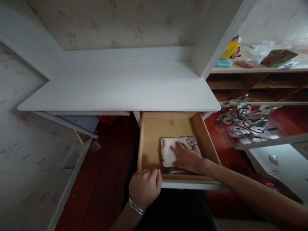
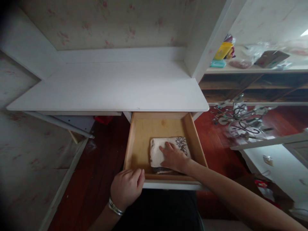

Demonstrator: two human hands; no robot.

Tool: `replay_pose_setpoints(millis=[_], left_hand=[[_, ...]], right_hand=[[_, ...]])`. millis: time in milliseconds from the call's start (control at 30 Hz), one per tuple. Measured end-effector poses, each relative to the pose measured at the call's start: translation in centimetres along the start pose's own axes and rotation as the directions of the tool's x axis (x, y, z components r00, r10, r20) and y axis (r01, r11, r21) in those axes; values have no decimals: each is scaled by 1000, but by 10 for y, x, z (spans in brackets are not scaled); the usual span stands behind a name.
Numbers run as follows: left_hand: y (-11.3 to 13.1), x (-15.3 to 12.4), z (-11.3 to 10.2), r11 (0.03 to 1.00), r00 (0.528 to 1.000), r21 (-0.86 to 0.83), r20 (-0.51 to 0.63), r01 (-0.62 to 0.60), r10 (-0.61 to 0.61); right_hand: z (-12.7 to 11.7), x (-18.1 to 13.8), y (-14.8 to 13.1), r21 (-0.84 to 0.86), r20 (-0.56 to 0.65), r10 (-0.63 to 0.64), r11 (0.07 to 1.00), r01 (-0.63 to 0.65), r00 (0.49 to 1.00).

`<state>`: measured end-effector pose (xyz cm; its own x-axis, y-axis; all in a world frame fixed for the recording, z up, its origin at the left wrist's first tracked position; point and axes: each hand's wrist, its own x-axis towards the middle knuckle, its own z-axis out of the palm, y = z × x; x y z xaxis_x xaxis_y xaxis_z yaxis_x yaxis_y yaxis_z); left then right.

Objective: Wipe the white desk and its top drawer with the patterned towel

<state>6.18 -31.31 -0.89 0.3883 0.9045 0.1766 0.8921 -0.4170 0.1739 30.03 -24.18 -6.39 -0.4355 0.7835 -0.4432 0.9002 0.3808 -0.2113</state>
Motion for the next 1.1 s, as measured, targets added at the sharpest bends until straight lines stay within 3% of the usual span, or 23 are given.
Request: replay_pose_setpoints(millis=[167,267,467,600,867,1100], left_hand=[[0,-2,0,1000,1000,0,4,10,-10],[0,-1,0,1000,1000,0,-17,1,-1],[0,3,1,1000,999,20,-33,12,-12],[0,4,1,1000,999,21,-42,16,-15],[-2,3,3,1000,997,18,-80,-2,4],[-2,3,5,1000,993,9,-118,-12,13]], right_hand=[[1,33,-59,-49,38,68,997,-67,997],[-2,60,-75,-73,-2,55,996,-55,998],[-32,125,-60,-1,-110,105,994,-106,988],[-43,149,-38,16,-183,166,986,-166,969],[-40,132,5,-23,-210,139,989,-148,968],[-20,97,27,-81,-395,-10,996,-24,919]])
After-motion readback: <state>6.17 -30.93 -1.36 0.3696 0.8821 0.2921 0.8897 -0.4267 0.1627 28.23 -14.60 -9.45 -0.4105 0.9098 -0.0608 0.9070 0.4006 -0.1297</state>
